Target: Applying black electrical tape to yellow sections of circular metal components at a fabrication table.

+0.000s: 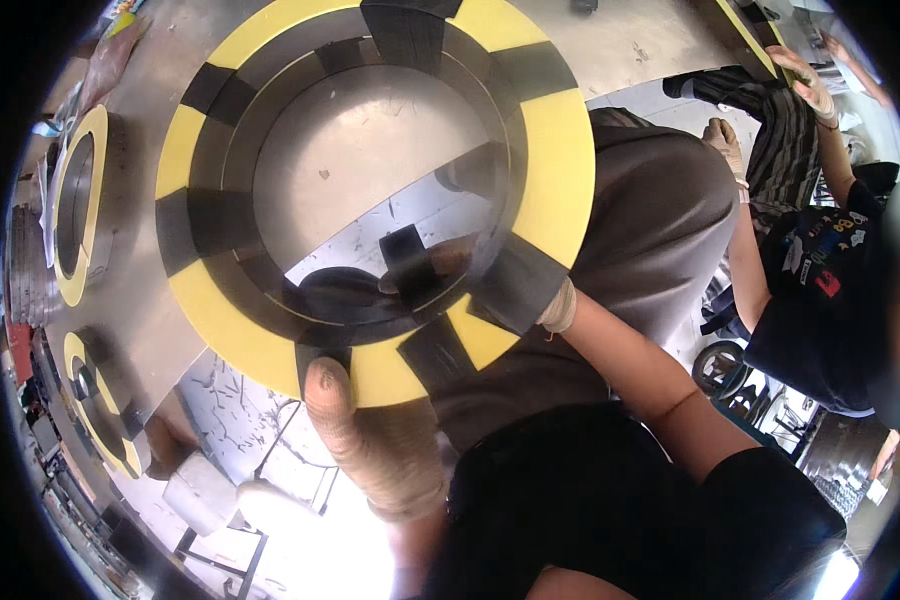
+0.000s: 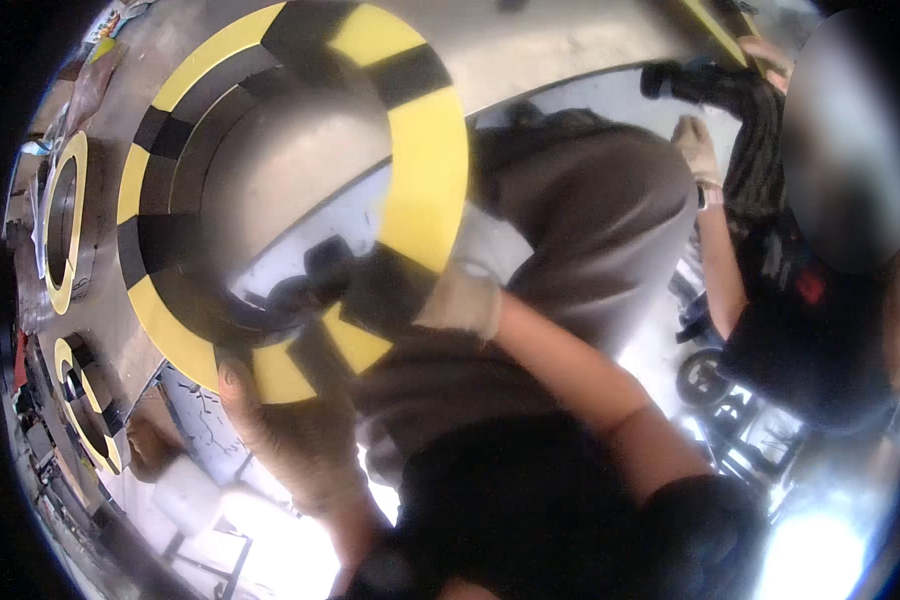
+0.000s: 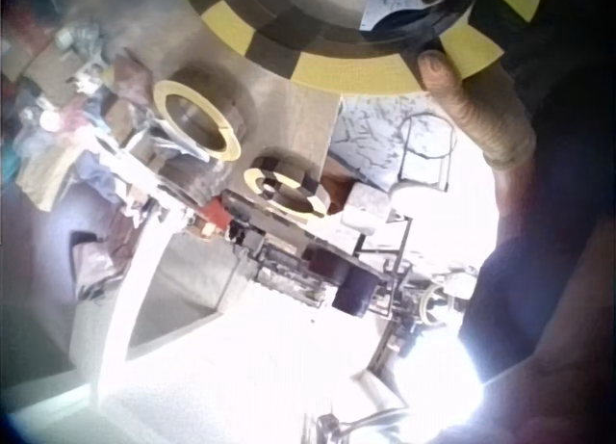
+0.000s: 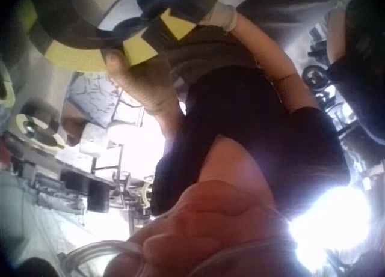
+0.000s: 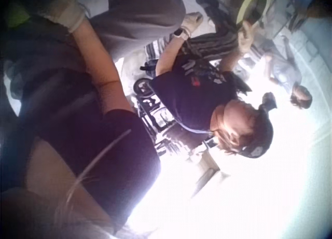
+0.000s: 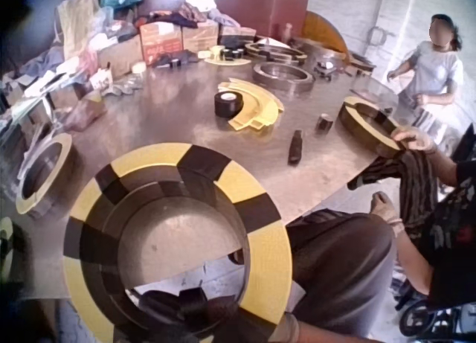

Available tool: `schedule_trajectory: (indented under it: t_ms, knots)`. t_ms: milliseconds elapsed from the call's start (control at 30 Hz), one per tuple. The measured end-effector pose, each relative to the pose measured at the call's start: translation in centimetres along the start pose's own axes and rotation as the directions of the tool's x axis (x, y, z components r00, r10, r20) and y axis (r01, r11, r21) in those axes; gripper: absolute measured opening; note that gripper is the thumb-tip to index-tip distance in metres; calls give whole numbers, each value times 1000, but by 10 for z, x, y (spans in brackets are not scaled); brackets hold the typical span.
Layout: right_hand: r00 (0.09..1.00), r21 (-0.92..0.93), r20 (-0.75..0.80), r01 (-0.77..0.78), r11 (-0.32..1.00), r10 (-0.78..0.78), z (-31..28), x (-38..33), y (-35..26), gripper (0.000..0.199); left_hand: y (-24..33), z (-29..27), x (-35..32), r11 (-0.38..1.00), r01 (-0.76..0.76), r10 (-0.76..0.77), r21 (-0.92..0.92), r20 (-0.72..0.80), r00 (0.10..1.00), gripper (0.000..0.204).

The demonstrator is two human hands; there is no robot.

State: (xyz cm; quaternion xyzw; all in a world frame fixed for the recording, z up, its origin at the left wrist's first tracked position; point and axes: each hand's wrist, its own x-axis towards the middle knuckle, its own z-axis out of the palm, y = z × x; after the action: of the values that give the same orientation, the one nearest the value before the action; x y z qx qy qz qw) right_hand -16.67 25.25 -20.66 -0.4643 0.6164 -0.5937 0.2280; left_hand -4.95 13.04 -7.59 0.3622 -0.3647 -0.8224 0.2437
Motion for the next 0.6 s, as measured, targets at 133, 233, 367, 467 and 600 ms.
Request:
schedule_trajectory:
  t_ms: [133,233,367,467,600]
  knots:
    - [998,436,-61,15,900,13,6,-7,57,45,6,-1,-10,985,159,-158,64,-12,987,86]
    - [996,442,-64,-28,897,63,-7,15,71,45,5,-31,-26,955,281,-275,95,-71,959,100]
    - [984,407,-103,-92,909,145,-20,26,79,45,-21,-29,20,946,323,-322,-23,56,945,100]
    - [983,445,-82,-109,889,162,-10,11,50,45,-28,-25,42,949,290,-278,-126,105,955,100]
    - [978,445,-91,-128,887,187,-2,-7,14,44,-55,-5,74,923,278,-221,-267,227,949,100]
